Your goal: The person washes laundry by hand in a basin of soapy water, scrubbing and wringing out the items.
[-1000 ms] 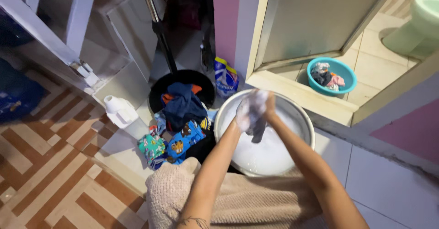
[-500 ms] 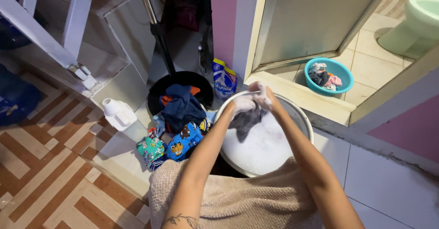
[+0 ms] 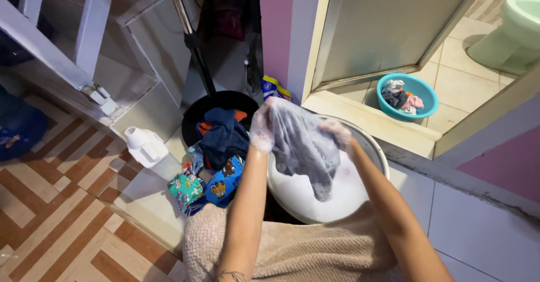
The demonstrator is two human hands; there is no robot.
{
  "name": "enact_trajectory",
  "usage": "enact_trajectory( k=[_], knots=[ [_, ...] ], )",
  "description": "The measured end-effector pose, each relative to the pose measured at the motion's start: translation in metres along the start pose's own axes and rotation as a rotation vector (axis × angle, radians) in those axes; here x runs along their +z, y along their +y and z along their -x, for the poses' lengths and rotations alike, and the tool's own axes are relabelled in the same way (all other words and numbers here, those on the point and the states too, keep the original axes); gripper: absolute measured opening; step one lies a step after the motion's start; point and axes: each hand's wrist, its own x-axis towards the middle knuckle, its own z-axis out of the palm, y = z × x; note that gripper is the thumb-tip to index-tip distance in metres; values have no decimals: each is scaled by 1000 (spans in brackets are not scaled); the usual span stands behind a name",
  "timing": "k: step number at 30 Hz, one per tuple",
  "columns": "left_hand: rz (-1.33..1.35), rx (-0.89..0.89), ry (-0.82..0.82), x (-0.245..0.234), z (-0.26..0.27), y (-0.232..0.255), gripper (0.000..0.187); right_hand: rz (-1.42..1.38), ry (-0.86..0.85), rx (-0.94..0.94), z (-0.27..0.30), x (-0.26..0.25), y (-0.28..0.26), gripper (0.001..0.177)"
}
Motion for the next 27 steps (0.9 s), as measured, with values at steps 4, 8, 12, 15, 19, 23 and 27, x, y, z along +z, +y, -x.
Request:
enact_trajectory(
  k=[4,8,12,15,19,23,27],
  knots=[
    [86,-3,67,21,-13,-31,26,-296,131,-273,0,45,-42,22],
    [-4,-31,-83,19,-61,-79,29,-283,371,-287,-16,125,-50,25],
    [-144,0,-180,12,-100,-99,33,87,683,-500,-61,89,-37,18],
    [-250,-62,-80,4,-117,-107,34,390,835,-560,-88,45,-8,16],
    [-202,-132,-89,-15,-122,-105,35,634,574,-721,-95,54,13,18],
    [-173,-235,-119,-25,-122,-91,37,704,478,-830,-96,55,21,18],
    [-348,-415,-258,-12,-135,-69,39,492,562,-707,-88,14,-18,28]
  ],
)
